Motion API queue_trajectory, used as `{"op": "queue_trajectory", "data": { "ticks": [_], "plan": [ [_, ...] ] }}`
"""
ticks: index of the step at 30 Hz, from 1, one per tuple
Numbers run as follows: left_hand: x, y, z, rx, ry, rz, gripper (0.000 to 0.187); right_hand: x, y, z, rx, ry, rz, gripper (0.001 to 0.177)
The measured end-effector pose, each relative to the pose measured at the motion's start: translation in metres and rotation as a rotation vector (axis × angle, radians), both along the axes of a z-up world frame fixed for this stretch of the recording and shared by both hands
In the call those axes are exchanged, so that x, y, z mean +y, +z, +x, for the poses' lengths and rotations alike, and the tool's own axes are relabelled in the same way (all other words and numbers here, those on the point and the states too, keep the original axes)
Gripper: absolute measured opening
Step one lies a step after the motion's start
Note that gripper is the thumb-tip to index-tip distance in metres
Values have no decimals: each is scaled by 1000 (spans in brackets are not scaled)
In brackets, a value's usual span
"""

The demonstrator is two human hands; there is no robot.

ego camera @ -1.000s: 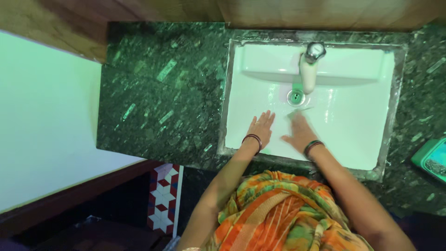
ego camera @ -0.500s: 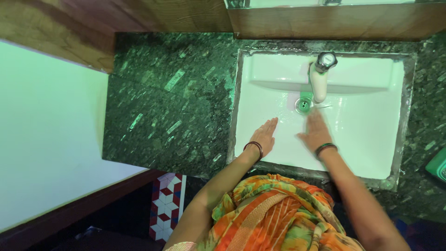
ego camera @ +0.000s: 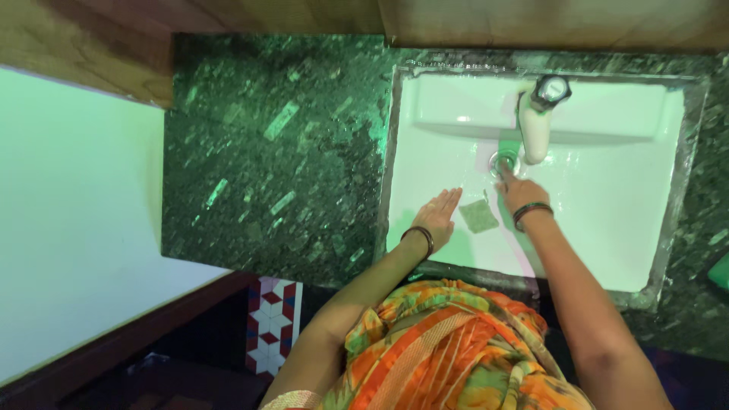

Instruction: The person scrubs a white bathroom sink with a green sponge, repeatedly wiping the basin, faucet, and drain area. The person rinses the sponge under running water and continues scrubbing the sink surfaces.

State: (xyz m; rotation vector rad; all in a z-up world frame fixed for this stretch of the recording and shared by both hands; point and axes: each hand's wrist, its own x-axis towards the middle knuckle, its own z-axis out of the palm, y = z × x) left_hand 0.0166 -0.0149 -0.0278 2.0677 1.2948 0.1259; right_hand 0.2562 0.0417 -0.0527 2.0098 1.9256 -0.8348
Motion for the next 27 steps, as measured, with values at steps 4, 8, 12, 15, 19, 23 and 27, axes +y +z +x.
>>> {"op": "queue_trajectory", "data": {
  "ticks": [4, 8, 12, 15, 19, 23, 27],
  "plan": [
    [2, 1, 2, 21, -29, 27, 83, -3, 14, 11, -72, 68, -63, 66],
    [-1, -5, 3, 31, -26, 69, 81, -1, 7, 10, -65, 58, 40, 51],
    [-1, -5, 3, 2, -9, 101, 81, -11, 15, 5, -57, 67, 59, 56],
    [0, -5, 4, 12, -26, 97, 80, -2, 28, 17, -106, 56, 102, 51],
    [-1, -9, 3, 15, -9, 82, 80, -5, 22, 7, -32, 56, 159, 58],
    [3, -5, 4, 52, -29, 30, 79, -12, 26, 2, -82, 59, 128, 53],
    [3, -5, 5, 88, -40, 9, 79, -12, 28, 0, -91, 38, 145, 53]
  ]
}}
